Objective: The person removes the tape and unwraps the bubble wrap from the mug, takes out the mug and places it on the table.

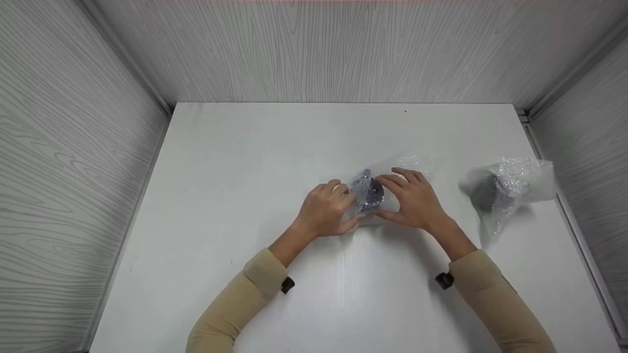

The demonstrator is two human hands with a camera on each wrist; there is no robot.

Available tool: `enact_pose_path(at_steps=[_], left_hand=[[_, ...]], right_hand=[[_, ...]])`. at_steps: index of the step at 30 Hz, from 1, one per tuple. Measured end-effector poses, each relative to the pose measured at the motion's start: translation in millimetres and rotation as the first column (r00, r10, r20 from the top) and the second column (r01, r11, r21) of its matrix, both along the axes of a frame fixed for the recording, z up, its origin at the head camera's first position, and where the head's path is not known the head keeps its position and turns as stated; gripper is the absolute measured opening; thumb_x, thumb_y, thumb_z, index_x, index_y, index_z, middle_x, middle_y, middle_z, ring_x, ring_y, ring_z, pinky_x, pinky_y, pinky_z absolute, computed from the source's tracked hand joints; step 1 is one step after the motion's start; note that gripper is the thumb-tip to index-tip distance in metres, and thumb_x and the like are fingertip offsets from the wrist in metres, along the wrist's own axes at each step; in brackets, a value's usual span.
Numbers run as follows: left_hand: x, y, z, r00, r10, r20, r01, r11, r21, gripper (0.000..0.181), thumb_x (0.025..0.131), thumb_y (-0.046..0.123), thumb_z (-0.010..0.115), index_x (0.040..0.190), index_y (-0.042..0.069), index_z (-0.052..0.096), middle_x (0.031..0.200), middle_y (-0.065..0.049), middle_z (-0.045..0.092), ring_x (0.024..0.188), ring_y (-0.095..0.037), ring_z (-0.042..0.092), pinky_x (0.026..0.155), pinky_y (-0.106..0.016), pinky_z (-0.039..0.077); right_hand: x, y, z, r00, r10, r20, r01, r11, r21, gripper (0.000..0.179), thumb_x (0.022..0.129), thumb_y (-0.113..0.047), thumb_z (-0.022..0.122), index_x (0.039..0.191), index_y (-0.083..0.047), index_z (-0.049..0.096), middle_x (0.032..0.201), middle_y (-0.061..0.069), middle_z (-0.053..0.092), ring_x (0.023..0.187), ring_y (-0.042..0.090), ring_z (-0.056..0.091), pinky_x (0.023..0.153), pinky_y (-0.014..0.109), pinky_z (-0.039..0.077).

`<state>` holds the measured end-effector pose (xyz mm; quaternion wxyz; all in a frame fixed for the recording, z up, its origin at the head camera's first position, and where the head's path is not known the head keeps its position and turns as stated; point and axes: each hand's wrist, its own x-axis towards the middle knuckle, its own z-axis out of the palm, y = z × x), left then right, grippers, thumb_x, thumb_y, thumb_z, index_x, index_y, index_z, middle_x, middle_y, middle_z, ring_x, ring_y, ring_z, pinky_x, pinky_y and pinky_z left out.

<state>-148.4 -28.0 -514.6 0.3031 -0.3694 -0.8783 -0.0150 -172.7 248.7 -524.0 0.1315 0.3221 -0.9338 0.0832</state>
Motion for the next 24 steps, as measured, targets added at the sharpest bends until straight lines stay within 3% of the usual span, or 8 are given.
enact_pose_path(at_steps=[8, 24], left_hand=[[1.0, -7.9, 1.4, 1.000, -0.011, -0.006, 0.011, 0.999, 0.031, 0.052, 0.091, 0.067, 0.067, 0.100, 0.017, 0.078, 0.100, -0.001, 0.079, 0.103, -0.021, 0.075, 0.081, -0.033, 0.065], [3.0, -29.3, 1.1, 0.999, 0.032, 0.007, -0.033, 0.998, 0.057, 0.060, 0.088, 0.068, 0.069, 0.115, 0.015, 0.077, 0.104, -0.001, 0.079, 0.106, -0.022, 0.075, 0.080, -0.033, 0.065]], right_hand=[[0.2, -0.1, -0.3, 1.000, 0.003, 0.001, -0.003, 1.000, -0.014, 0.081, 0.083, -0.062, 0.079, 0.145, -0.014, 0.063, 0.141, 0.009, 0.070, 0.138, 0.038, 0.058, 0.112, 0.059, 0.049], [-0.1, -0.1, -1.9, 0.998, 0.016, -0.054, -0.017, 0.999, -0.032, 0.080, 0.080, -0.063, 0.080, 0.142, -0.014, 0.065, 0.137, 0.007, 0.072, 0.136, 0.037, 0.060, 0.110, 0.057, 0.050]])
